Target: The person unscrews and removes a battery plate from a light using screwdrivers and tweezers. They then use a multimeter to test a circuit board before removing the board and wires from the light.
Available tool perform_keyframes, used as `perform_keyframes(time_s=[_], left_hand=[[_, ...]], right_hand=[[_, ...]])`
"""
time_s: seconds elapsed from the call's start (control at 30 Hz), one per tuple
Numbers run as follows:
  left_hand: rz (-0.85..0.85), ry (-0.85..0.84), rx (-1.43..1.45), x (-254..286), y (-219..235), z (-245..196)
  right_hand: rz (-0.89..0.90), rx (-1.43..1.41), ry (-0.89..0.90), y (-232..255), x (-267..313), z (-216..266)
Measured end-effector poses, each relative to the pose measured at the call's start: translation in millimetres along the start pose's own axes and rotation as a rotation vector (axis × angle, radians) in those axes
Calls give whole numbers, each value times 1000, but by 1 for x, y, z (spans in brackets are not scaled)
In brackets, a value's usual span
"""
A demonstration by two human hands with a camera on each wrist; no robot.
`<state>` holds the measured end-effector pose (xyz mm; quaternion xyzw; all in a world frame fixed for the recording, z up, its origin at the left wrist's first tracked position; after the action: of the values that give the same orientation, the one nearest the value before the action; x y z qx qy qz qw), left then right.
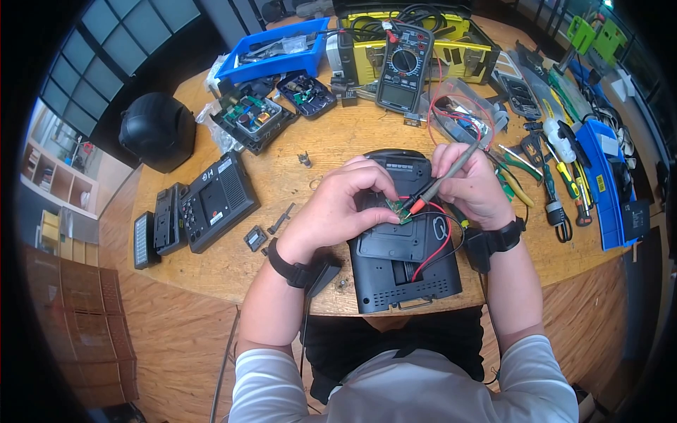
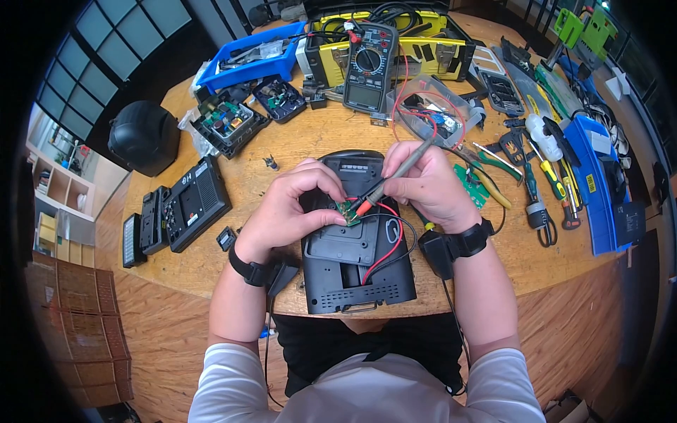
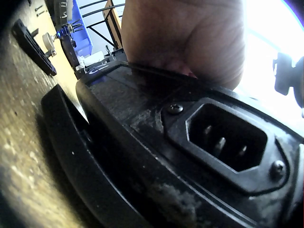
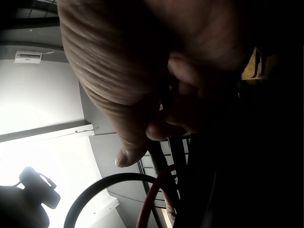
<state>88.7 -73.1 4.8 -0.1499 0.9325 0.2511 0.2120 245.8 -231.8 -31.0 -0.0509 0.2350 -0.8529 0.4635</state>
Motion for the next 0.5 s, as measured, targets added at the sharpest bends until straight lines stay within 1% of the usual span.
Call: perform_keyframes(time_s=[0.07, 0.17, 0.4, 0.5], left_hand=[[1, -2, -3, 0, 0, -1], [1, 0, 2, 0, 0, -2], [0, 0, -1, 0, 0, -1], [-11, -11, -1, -1, 0, -2]], right_hand=[[-18, -15, -30, 0, 1, 1], [4, -12, -3, 1, 0, 0], [-13, -29, -10, 1, 0, 0], [1, -14, 42, 2, -2, 3]])
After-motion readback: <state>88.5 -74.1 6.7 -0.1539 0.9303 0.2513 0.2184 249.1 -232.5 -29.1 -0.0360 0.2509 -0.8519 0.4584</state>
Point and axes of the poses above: each hand's wrist, its own x-axis away from the middle knuckle, its own y-axis out of the back of the hand, z = x × y, the point moved 4 cm from there along -x, towards the middle knuckle, and after that the axes turned 11 degrees about -z, right-handed, at the moved point
